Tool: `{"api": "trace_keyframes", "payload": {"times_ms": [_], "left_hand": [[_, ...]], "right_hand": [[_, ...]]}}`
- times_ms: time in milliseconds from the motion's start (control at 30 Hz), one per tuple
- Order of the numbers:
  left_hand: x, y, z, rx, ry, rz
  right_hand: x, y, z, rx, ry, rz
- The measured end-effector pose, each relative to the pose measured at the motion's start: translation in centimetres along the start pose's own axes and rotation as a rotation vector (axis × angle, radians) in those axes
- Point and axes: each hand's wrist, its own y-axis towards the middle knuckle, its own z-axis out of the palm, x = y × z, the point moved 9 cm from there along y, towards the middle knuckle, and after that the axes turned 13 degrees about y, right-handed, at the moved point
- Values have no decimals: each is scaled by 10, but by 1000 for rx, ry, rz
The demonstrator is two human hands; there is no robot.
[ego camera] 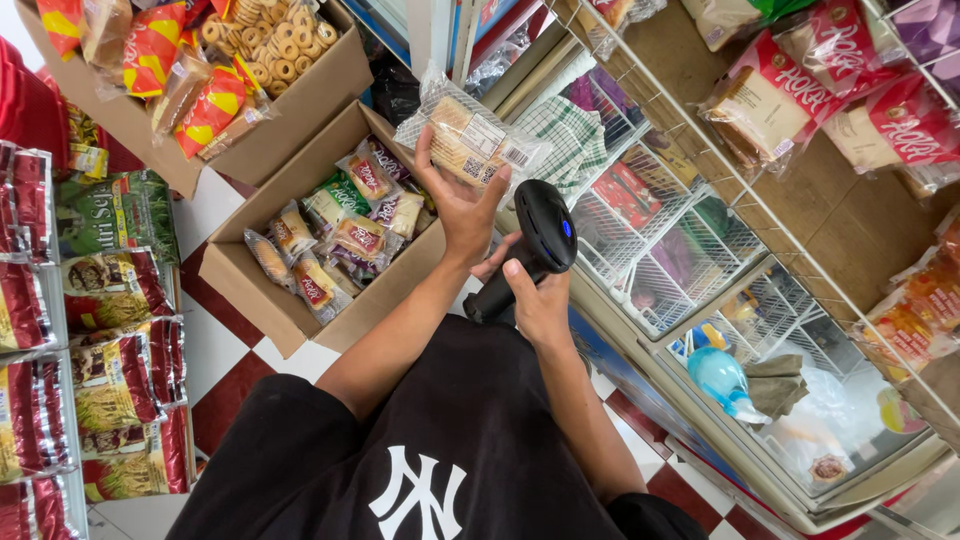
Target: The person scans individual packaged bread products using a handheld barcode scanner and places them onto grocery store shelves.
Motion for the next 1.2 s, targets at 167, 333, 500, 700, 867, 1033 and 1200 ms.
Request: {"api": "trace_keyframes", "payload": {"times_ms": [167, 333, 500, 700, 867, 1033, 1200], "left_hand": [[-3, 1, 5, 20, 78, 96], [-6, -7, 17, 172, 21, 24], [-6, -26, 47, 461, -103, -125], [-11, -47, 83, 758, 43, -126], [-25, -50, 106, 830, 294, -121], [-56, -66, 131, 908, 640, 389], [-40, -67, 138, 887, 654, 389]], "right_hand": [[0, -1, -12, -36, 48, 20], [15, 7, -60, -200, 39, -98], [55, 11, -115, -429, 59, -241], [63, 3, -134, -379, -41, -252], [67, -13, -154, -502, -35, -336], [75, -31, -170, -676, 1, -450], [92, -35, -152, -550, -115, -425]]}}
